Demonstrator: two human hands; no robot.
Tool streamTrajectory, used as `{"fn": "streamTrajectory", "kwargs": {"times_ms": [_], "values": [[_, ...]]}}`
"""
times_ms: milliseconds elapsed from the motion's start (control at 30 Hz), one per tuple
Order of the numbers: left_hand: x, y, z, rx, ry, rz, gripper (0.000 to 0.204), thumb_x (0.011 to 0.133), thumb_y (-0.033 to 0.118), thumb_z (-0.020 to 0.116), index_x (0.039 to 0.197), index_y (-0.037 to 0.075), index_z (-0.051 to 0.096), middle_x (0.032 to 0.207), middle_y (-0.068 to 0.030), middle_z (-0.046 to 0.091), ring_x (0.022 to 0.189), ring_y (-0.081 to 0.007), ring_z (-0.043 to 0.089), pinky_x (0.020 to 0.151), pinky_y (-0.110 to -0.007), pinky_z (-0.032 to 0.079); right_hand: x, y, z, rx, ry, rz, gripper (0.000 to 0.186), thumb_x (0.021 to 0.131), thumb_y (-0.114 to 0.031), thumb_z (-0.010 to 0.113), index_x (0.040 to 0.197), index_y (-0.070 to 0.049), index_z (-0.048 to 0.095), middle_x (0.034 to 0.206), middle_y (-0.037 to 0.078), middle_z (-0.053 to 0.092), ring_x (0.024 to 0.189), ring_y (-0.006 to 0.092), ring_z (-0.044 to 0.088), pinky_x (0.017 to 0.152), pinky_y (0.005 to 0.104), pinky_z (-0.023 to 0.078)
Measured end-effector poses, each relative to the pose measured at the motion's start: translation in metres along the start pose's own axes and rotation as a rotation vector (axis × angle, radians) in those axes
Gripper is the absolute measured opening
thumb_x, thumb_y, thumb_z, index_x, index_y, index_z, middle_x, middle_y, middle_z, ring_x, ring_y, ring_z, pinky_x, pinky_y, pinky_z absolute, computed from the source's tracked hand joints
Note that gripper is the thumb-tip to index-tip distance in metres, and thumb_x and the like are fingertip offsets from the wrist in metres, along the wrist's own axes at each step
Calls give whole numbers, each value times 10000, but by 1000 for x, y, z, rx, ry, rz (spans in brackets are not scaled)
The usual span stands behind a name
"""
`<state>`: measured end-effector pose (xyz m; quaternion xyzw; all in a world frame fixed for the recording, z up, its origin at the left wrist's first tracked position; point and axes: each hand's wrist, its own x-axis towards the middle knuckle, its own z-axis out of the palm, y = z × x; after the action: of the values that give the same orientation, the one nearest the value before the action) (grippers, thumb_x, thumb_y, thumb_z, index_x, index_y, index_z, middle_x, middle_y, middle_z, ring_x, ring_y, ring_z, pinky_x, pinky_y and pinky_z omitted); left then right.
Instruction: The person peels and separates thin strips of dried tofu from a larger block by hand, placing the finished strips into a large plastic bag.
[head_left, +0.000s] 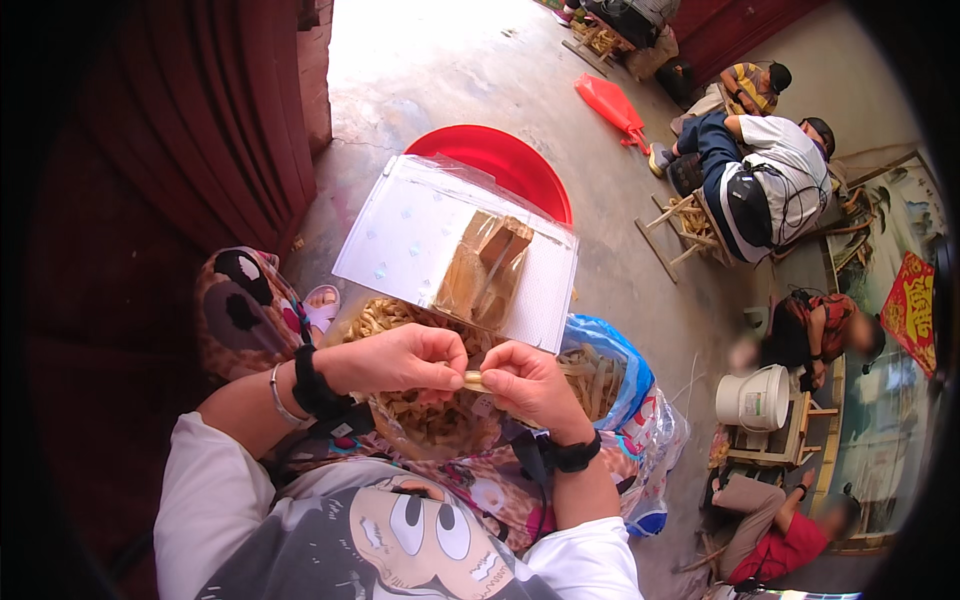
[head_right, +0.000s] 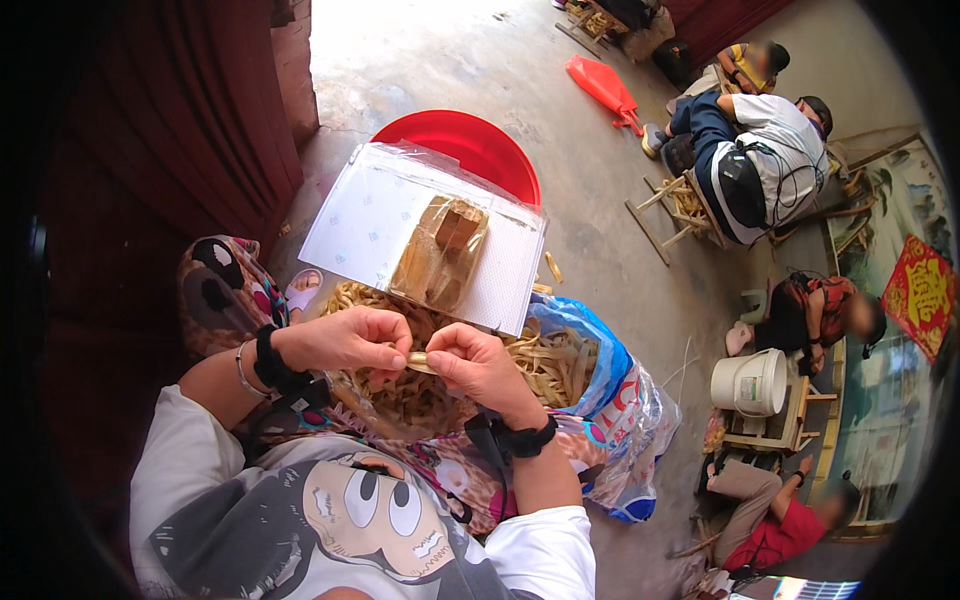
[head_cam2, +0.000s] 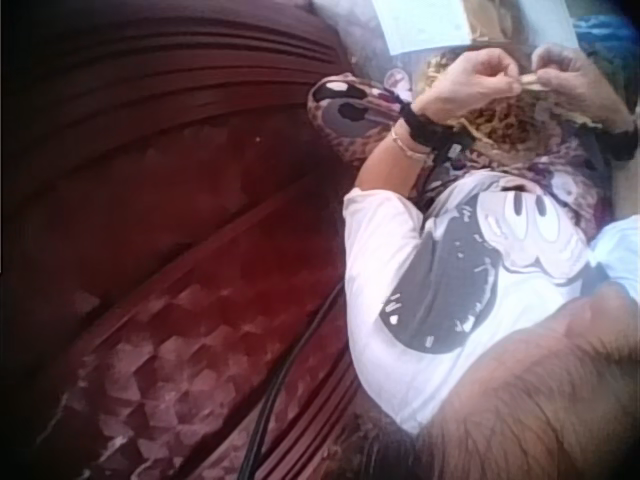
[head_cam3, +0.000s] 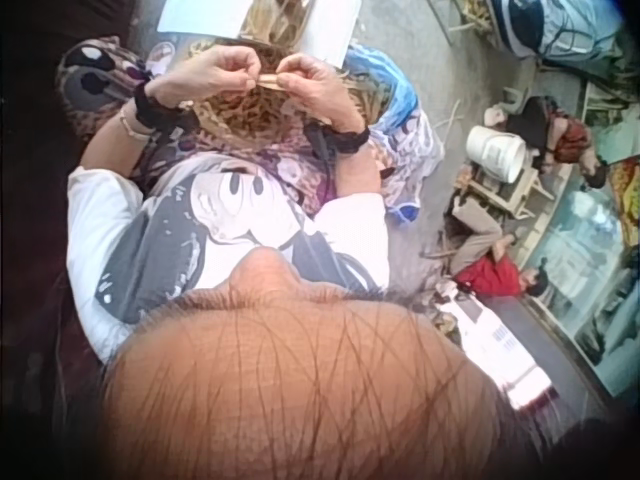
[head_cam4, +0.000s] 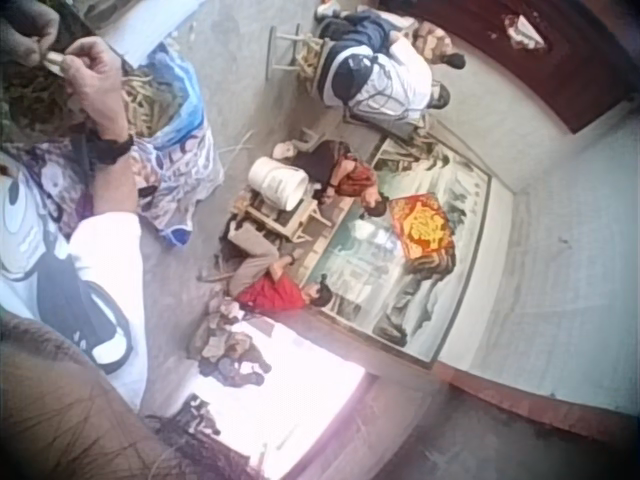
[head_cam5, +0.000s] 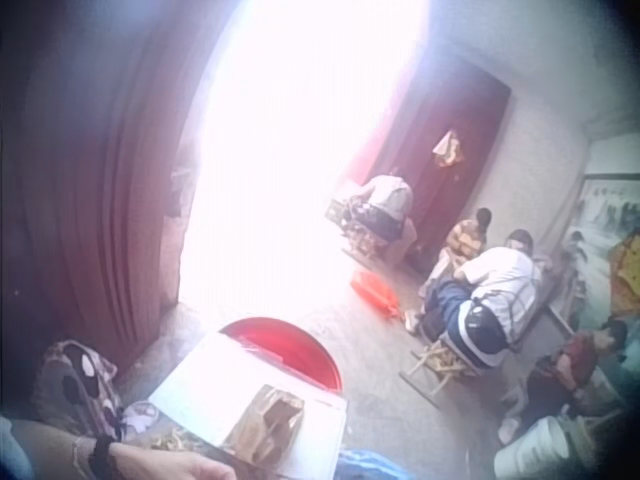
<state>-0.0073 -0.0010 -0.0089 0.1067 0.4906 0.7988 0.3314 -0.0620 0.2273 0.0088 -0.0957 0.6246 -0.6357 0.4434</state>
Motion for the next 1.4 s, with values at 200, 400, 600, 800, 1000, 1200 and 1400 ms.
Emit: {"fn": "streamTrajectory", "kwargs": {"times_ms": [200, 400, 600, 800, 1000, 1200, 1400], "values": [[-2, 21, -8, 856, 211, 271, 131, 818, 56, 624, 932, 49, 559, 741, -28, 592, 648, -134, 575, 578, -240, 453, -2, -17, -20, -468, 27, -63, 128, 902, -104, 607, 998, -22, 588, 692, -36, 553, 580, 56, 520, 501, 206, 399], [27, 27, -18, 1635, 714, 786, 193, 757, 3, 609, 938, 64, 579, 884, -50, 607, 863, -255, 584, 777, -354, 468, 28, -7, -19, -998, 644, -551, 132, 909, -152, 594, 965, -33, 606, 635, 31, 578, 585, 95, 556, 525, 262, 443], [7, 18, -20, 1723, 683, 579, 238, 691, 39, 636, 923, 74, 597, 921, -52, 590, 892, -239, 557, 838, -351, 444, 14, -4, -22, -662, 557, -202, 141, 894, -177, 611, 899, -37, 623, 593, -2, 576, 542, 59, 546, 482, 236, 409], [7, 14, 10, 1564, 587, 839, 212, 727, 44, 631, 937, 66, 609, 925, -83, 615, 842, -246, 618, 665, -340, 518, -8, -9, 15, 27, -52, 32, 144, 912, -182, 590, 976, -56, 620, 753, 11, 643, 537, 17, 510, 445, 148, 358], [1, -10, -13, 1263, 237, 95, 137, 867, 164, 545, 922, 58, 612, 693, -68, 603, 606, -209, 617, 552, -315, 498, -21, -21, 13, 221, -94, -113, 331, 900, -66, 556, 1230, -56, 551, 912, 35, 648, 669, 25, 547, 492, 172, 401], [-1, 16, 5, 211, 217, -17, 277, 948, 269, 525, 984, 7, 607, 749, -27, 637, 562, -81, 559, 511, -204, 453, -4, 6, 11, -596, 124, -169, 266, 836, -77, 585, 1100, -43, 590, 939, 35, 638, 815, 103, 609, 743, 246, 491], [11, -10, 13, 274, 192, 105, 251, 945, 131, 530, 1165, 12, 525, 840, 22, 578, 678, -31, 513, 600, -183, 437, -7, 18, 17, 62, 41, -210, 238, 939, -178, 556, 1135, -44, 543, 979, 51, 622, 720, 82, 610, 508, 167, 458]]}}
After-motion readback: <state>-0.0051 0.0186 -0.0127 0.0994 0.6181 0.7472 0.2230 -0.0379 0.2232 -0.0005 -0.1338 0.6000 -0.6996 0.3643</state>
